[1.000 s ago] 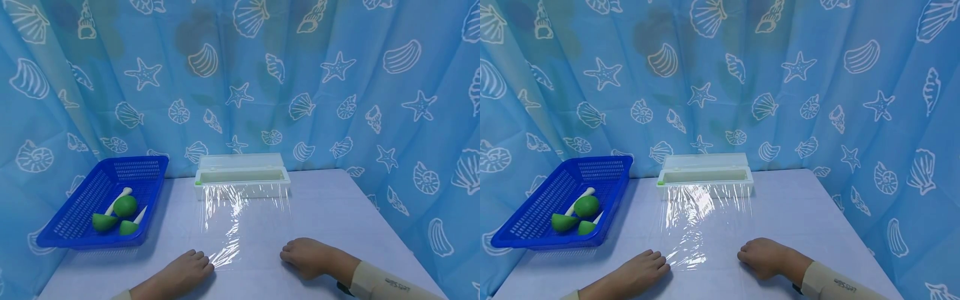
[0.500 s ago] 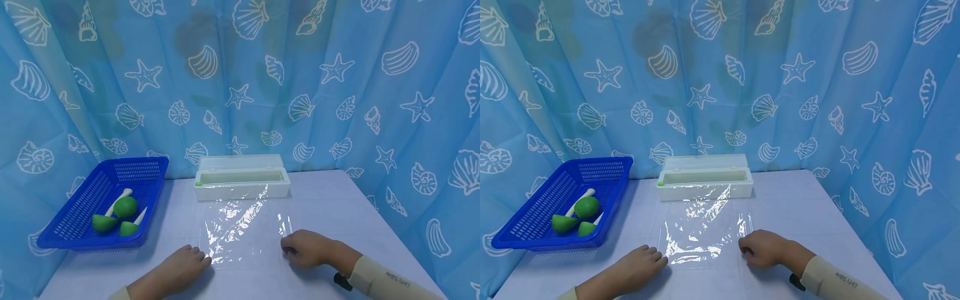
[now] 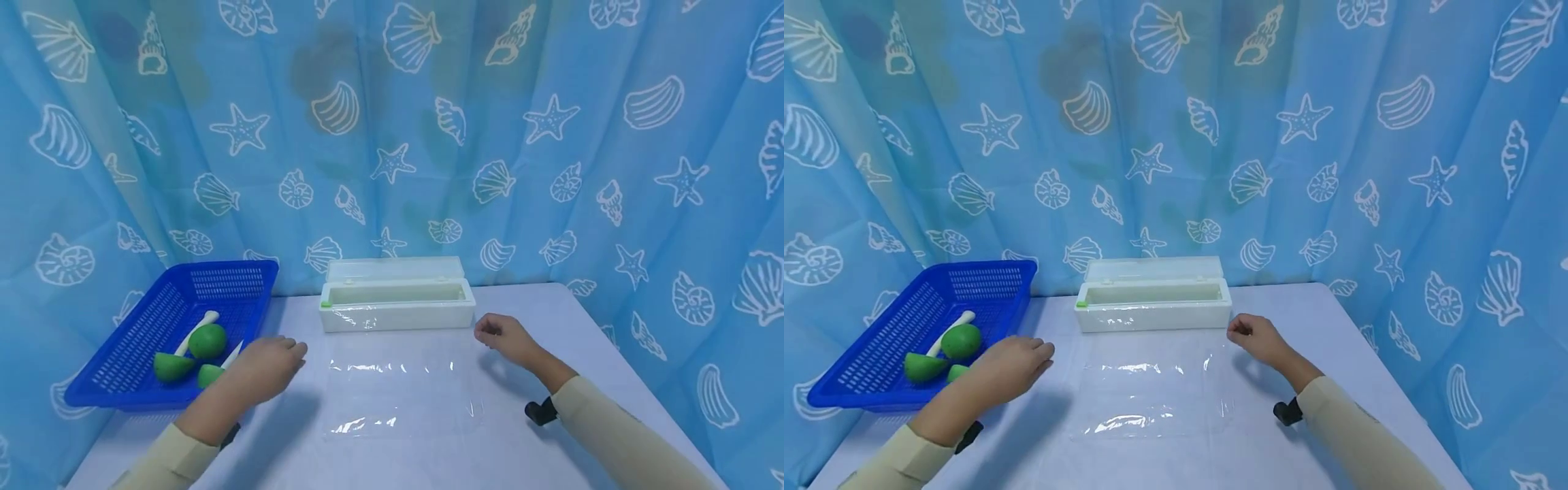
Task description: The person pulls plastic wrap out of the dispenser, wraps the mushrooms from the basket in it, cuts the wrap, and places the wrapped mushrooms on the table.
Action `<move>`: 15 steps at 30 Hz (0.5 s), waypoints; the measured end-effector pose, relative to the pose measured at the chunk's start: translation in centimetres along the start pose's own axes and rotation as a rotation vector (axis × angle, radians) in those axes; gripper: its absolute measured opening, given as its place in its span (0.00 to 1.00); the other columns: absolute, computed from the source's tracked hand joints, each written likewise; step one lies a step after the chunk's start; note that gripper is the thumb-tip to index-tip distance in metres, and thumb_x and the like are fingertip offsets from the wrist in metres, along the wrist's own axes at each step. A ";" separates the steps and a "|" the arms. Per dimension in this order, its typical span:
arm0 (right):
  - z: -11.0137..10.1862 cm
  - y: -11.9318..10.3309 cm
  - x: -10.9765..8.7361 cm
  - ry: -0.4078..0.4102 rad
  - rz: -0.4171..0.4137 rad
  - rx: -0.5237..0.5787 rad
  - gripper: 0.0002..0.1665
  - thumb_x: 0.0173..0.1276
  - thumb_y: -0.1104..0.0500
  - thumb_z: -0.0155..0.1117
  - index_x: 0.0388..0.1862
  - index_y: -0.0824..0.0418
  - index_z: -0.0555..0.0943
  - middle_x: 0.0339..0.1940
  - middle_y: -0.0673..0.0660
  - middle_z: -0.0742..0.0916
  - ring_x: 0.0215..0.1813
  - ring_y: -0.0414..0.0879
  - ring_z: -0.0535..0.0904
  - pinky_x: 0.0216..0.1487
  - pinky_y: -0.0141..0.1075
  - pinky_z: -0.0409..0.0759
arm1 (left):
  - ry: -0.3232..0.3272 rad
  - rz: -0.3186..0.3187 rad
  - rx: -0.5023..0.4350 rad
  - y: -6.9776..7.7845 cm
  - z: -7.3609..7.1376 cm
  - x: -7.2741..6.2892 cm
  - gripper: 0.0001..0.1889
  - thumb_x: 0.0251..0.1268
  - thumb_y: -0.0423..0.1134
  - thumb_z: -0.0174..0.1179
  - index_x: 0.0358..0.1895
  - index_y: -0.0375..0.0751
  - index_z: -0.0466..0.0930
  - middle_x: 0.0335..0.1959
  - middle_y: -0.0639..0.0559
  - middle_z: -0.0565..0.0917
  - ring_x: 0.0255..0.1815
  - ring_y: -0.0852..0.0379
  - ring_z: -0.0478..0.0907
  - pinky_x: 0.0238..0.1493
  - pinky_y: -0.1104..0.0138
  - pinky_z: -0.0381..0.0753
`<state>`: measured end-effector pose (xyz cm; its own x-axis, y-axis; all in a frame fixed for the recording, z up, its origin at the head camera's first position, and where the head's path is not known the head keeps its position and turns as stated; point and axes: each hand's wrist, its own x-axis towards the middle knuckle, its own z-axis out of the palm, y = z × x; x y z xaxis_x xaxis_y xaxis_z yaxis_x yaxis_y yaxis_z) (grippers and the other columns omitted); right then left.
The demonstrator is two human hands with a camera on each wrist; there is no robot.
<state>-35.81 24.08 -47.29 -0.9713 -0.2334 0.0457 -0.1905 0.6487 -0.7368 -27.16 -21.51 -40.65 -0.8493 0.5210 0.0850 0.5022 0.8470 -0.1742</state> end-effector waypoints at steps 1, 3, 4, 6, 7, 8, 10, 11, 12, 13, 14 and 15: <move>-0.2 0.3 0.6 0.030 0.004 0.030 0.09 0.72 0.59 0.59 0.45 0.65 0.79 0.39 0.59 0.83 0.40 0.51 0.76 0.43 0.45 0.78 | 0.018 -0.023 -0.024 -0.9 -0.4 0.0 0.06 0.69 0.45 0.60 0.39 0.48 0.79 0.22 0.61 0.74 0.25 0.61 0.72 0.31 0.66 0.76; -0.5 0.7 1.8 0.093 0.015 0.086 0.13 0.73 0.58 0.58 0.49 0.66 0.78 0.42 0.60 0.82 0.43 0.53 0.76 0.46 0.48 0.78 | 0.069 -0.056 -0.075 -2.8 -0.9 0.1 0.05 0.69 0.42 0.59 0.36 0.46 0.78 0.20 0.60 0.71 0.22 0.61 0.69 0.27 0.65 0.74; -0.6 0.9 2.4 0.125 0.019 0.120 0.13 0.73 0.58 0.58 0.50 0.66 0.78 0.43 0.60 0.82 0.44 0.54 0.76 0.48 0.49 0.77 | 0.085 -0.078 -0.108 -3.8 -1.2 0.1 0.05 0.69 0.40 0.59 0.34 0.47 0.77 0.19 0.60 0.70 0.21 0.60 0.68 0.26 0.65 0.73; -0.7 1.0 3.5 0.182 0.031 0.180 0.15 0.73 0.57 0.57 0.52 0.66 0.77 0.48 0.60 0.81 0.49 0.55 0.76 0.52 0.50 0.76 | 0.106 -0.122 -0.188 -5.6 -1.7 0.0 0.06 0.70 0.37 0.58 0.32 0.46 0.76 0.19 0.59 0.69 0.20 0.59 0.67 0.24 0.64 0.71; -0.7 1.0 4.1 0.201 0.037 0.213 0.16 0.74 0.56 0.57 0.54 0.65 0.77 0.50 0.61 0.81 0.51 0.55 0.75 0.54 0.50 0.76 | 0.112 -0.141 -0.218 -6.5 -1.9 -0.1 0.06 0.69 0.36 0.58 0.32 0.46 0.75 0.19 0.58 0.70 0.21 0.59 0.67 0.24 0.64 0.71; -0.7 1.1 4.6 0.218 0.041 0.235 0.18 0.74 0.55 0.57 0.56 0.65 0.76 0.53 0.61 0.80 0.54 0.56 0.75 0.55 0.50 0.75 | 0.109 -0.163 -0.248 -7.3 -2.1 -0.3 0.06 0.70 0.36 0.58 0.32 0.45 0.76 0.19 0.57 0.70 0.21 0.59 0.68 0.24 0.64 0.71; -0.7 1.0 5.5 0.232 0.067 0.292 0.20 0.74 0.54 0.56 0.59 0.63 0.75 0.58 0.62 0.78 0.58 0.57 0.73 0.59 0.50 0.73 | 0.070 -0.212 -0.314 -8.6 -2.6 -0.7 0.04 0.71 0.36 0.56 0.35 0.43 0.77 0.21 0.56 0.72 0.22 0.58 0.69 0.24 0.64 0.72; -0.6 0.9 5.9 0.230 0.082 0.311 0.22 0.75 0.53 0.55 0.61 0.63 0.74 0.61 0.62 0.76 0.61 0.57 0.72 0.60 0.51 0.72 | 0.055 -0.227 -0.340 -9.2 -2.7 -0.8 0.04 0.71 0.36 0.56 0.37 0.42 0.78 0.22 0.55 0.73 0.22 0.57 0.70 0.25 0.64 0.72; -0.6 0.8 6.3 0.227 0.098 0.329 0.23 0.75 0.52 0.54 0.63 0.61 0.73 0.63 0.61 0.75 0.63 0.57 0.71 0.62 0.50 0.70 | 0.036 -0.246 -0.359 -9.8 -2.9 -1.0 0.04 0.71 0.37 0.56 0.38 0.42 0.78 0.23 0.55 0.74 0.24 0.57 0.71 0.26 0.64 0.73; -0.5 0.8 6.6 0.226 0.110 0.350 0.23 0.76 0.52 0.54 0.64 0.61 0.73 0.65 0.61 0.74 0.65 0.57 0.70 0.63 0.50 0.69 | 0.016 -0.262 -0.374 -10.3 -3.0 -1.2 0.05 0.72 0.38 0.55 0.40 0.41 0.78 0.25 0.54 0.75 0.25 0.56 0.72 0.27 0.64 0.74; -0.4 0.8 7.0 0.225 0.122 0.363 0.24 0.76 0.51 0.54 0.65 0.60 0.72 0.66 0.60 0.73 0.66 0.57 0.69 0.63 0.50 0.69 | -0.003 -0.279 -0.394 -10.9 -3.1 -1.3 0.06 0.73 0.38 0.55 0.42 0.40 0.79 0.26 0.53 0.76 0.27 0.56 0.73 0.28 0.63 0.75; -0.4 0.8 7.3 0.223 0.134 0.379 0.24 0.76 0.51 0.53 0.66 0.59 0.72 0.68 0.60 0.72 0.67 0.57 0.67 0.64 0.50 0.68 | -0.012 -0.290 -0.406 -11.5 -3.2 -1.4 0.07 0.73 0.39 0.54 0.43 0.39 0.79 0.28 0.53 0.77 0.28 0.55 0.73 0.29 0.62 0.75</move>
<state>-43.12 23.18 -47.30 -0.9987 0.0229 0.0460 -0.0354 0.3418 -0.9391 -31.27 -31.66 -35.67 -0.9641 0.2584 0.0617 0.2655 0.9308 0.2511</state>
